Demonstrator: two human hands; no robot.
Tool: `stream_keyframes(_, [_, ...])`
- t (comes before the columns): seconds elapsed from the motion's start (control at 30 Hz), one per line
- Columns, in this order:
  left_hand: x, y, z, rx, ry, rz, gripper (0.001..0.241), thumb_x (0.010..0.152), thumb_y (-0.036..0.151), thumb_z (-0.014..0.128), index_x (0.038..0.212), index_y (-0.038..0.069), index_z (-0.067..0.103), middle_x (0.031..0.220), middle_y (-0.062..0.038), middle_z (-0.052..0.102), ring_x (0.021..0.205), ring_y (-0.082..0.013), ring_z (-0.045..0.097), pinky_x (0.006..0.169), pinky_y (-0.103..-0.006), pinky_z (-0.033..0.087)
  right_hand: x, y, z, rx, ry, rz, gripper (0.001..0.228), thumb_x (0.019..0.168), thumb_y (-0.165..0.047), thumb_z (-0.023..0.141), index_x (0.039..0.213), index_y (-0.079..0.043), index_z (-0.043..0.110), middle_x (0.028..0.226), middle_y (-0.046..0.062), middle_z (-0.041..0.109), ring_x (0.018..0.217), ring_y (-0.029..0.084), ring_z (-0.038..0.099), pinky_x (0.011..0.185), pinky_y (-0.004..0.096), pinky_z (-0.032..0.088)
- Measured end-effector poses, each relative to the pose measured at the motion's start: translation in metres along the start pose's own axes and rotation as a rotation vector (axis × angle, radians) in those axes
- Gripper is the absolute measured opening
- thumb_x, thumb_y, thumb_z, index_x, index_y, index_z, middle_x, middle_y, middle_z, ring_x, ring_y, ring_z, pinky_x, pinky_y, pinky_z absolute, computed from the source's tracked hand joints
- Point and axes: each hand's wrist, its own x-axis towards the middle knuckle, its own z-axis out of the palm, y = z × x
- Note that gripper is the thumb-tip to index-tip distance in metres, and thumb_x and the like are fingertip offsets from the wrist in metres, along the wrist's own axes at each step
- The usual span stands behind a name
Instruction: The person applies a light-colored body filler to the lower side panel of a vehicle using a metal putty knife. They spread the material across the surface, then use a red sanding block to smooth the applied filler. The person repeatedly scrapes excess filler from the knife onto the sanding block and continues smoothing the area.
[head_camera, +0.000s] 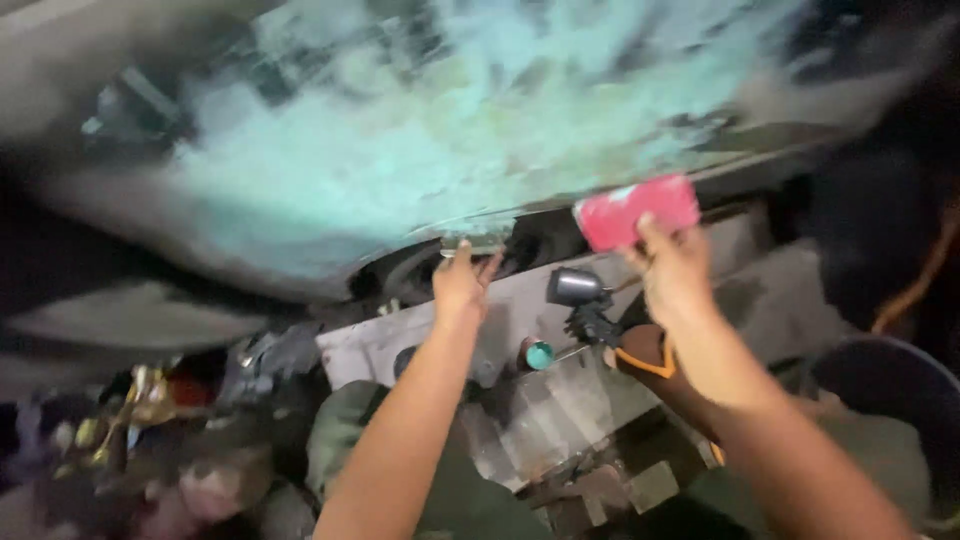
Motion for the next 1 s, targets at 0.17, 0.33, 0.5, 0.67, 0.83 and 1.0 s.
stream_keyframes(0.17, [0.050, 0.012, 0.053, 0.067, -0.064, 0.242, 0.047, 0.108, 0.025, 0.053, 0.132, -0.015, 0.051, 0.100, -0.031, 0.059, 0.100, -0.0355, 0.070, 0.099, -0.0457, 0.056, 0.009, 0.101, -0.109, -0.355, -0.069, -0.020, 0.027, 0.092, -0.024, 0.083, 0.098, -0.004, 0.067, 0.087, 0.012, 0.064, 0.083, 0.023, 0.063, 0.072, 0.046, 0.057])
stream_keyframes(0.33, [0.030, 0.057, 0.091, -0.246, 0.017, 0.156, 0.049, 0.104, 0.008, 0.053, 0.141, -0.018, 0.036, 0.124, -0.041, 0.051, 0.117, -0.0509, 0.061, 0.101, -0.0576, 0.061, 0.018, 0.148, -0.161, -0.130, 0.057, 0.299, 0.026, 0.095, -0.024, 0.075, 0.114, -0.011, 0.062, 0.085, 0.010, 0.065, 0.075, 0.029, 0.074, 0.063, 0.047, 0.064])
stream_keyframes(0.5, [-0.054, 0.023, 0.081, -0.265, 0.115, 0.319, 0.061, 0.102, 0.005, 0.061, 0.145, -0.019, 0.026, 0.132, -0.040, 0.048, 0.118, -0.0464, 0.065, 0.100, -0.0600, 0.061, 0.037, 0.161, -0.142, -0.089, 0.078, 0.300, 0.032, 0.096, -0.016, 0.075, 0.124, -0.006, 0.063, 0.096, 0.013, 0.065, 0.083, 0.029, 0.071, 0.076, 0.051, 0.062])
stream_keyframes(0.67, [-0.029, 0.009, 0.078, -0.189, 0.021, 0.209, 0.070, 0.109, 0.019, 0.049, 0.155, -0.017, 0.009, 0.154, -0.046, 0.023, 0.133, -0.0499, 0.054, 0.113, -0.0542, 0.055, 0.038, 0.057, -0.038, -0.435, 0.032, 0.081, 0.009, 0.086, -0.011, 0.065, 0.081, -0.007, 0.071, 0.065, 0.007, 0.061, 0.059, 0.019, 0.061, 0.053, 0.036, 0.048])
stream_keyframes(0.83, [-0.062, 0.074, 0.112, -0.111, 0.006, 0.089, 0.063, 0.107, 0.018, 0.051, 0.153, -0.011, 0.020, 0.145, -0.038, 0.042, 0.116, -0.0403, 0.071, 0.099, -0.0415, 0.063, 0.145, 0.098, 0.046, -0.410, 0.178, -0.029, 0.014, 0.079, -0.019, 0.070, 0.090, -0.013, 0.075, 0.075, 0.009, 0.071, 0.076, 0.025, 0.075, 0.064, 0.038, 0.059])
stream_keyframes(1.0, [-0.086, 0.118, 0.138, -0.045, -0.034, 0.015, 0.060, 0.105, 0.022, 0.051, 0.151, -0.009, 0.030, 0.143, -0.028, 0.055, 0.112, -0.0321, 0.074, 0.077, -0.0211, 0.066, 0.104, -0.028, 0.079, 0.012, 0.106, 0.157, 0.032, 0.081, -0.002, 0.075, 0.108, 0.011, 0.064, 0.102, 0.030, 0.065, 0.084, 0.043, 0.075, 0.060, 0.049, 0.074])
